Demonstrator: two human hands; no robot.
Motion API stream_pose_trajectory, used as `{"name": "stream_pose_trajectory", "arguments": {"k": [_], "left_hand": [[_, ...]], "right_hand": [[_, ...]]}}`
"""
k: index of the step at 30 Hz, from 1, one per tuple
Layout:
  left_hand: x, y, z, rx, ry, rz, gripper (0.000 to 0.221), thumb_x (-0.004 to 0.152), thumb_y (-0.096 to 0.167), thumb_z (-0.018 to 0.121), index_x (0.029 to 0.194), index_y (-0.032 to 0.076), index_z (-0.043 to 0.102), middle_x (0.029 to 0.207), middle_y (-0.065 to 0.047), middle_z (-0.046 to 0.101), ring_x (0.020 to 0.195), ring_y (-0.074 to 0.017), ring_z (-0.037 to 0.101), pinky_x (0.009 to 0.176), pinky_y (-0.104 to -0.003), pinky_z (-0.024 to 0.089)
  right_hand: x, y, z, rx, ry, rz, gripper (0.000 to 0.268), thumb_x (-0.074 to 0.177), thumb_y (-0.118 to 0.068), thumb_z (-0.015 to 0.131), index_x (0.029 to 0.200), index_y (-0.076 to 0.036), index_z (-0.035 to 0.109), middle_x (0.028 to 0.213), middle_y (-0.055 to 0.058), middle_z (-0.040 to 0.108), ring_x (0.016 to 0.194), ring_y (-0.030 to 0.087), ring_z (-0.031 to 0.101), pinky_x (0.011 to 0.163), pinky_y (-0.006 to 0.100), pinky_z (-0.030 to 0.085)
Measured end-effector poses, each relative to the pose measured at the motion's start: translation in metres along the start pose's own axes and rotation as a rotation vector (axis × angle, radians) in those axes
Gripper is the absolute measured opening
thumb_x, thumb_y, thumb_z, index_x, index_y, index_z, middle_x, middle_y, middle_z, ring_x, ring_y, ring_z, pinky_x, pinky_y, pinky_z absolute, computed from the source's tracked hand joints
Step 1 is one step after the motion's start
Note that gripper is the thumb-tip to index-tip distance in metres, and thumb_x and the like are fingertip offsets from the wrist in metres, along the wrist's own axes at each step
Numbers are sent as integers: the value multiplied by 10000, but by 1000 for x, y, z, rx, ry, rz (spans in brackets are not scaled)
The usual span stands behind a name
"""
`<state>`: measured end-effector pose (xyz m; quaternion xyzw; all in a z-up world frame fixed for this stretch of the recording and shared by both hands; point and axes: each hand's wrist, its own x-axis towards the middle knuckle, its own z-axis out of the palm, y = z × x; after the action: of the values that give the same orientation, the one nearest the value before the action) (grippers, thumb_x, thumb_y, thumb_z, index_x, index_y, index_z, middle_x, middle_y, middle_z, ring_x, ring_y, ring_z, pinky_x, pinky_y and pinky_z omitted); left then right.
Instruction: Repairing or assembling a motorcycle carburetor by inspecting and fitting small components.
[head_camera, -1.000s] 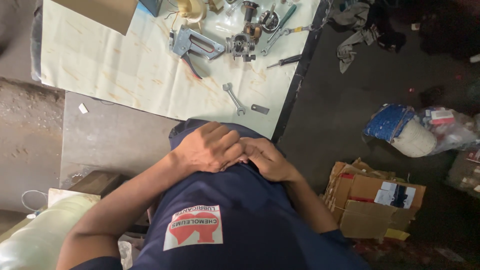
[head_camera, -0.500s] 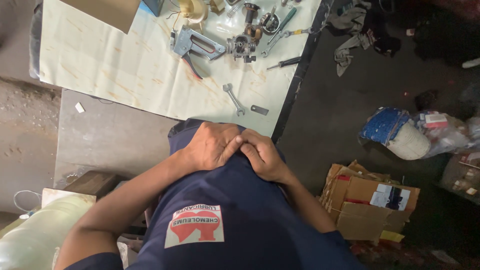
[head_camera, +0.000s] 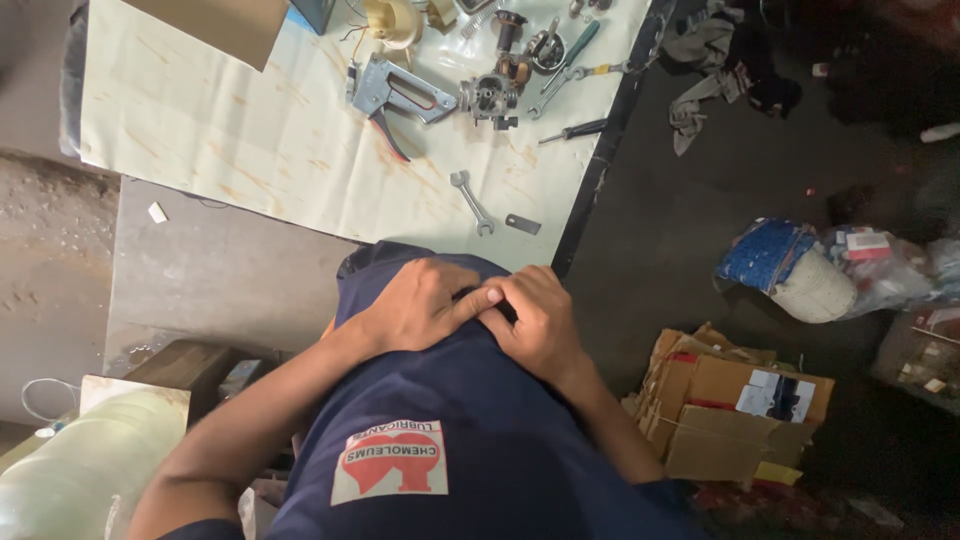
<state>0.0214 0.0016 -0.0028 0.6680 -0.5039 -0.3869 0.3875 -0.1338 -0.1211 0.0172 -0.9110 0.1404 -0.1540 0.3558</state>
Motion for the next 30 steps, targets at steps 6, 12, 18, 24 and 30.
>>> {"name": "stream_pose_trajectory", "arguments": {"k": [6,12,18,24,30], "left_hand": [[-10,-5,-10,-147,-75,45,435,1044,350,505,793,26,650,718,-173,657,694,-388,629,641,-469,482],[-17,-24,-13,-349,-100,-24,441,1064,316,475,776,6,598,667,-151,599,621,-319,573,620,-417,464],[-17,-42,-15,-656,-112,-15,440,1100,298,453,820,-12,592,704,-103,585,668,-179,499,654,-365,465],[-3,-42,-34,-526,-153,23,436,1101,317,440,863,3,626,735,-120,623,689,-236,573,670,-384,493],[10,-48,-52,-103,-109,193,386,1085,291,490,852,17,631,745,-176,639,711,-409,627,660,-476,492]], "right_hand": [[3,7,7,199,-55,21,252,786,-78,860,824,-45,612,826,96,675,773,283,643,674,379,508],[15,2,22,373,-15,5,273,791,-58,874,819,-42,602,858,91,694,778,247,679,671,339,534],[28,-8,30,330,93,-47,289,762,-63,893,805,-51,607,817,88,692,735,242,649,668,341,512],[32,-12,38,228,214,-23,287,763,-70,894,854,-30,625,844,112,680,745,259,659,660,341,521],[39,-29,36,-73,111,55,219,844,-76,792,991,-10,643,942,130,675,874,323,642,809,429,500]]}}
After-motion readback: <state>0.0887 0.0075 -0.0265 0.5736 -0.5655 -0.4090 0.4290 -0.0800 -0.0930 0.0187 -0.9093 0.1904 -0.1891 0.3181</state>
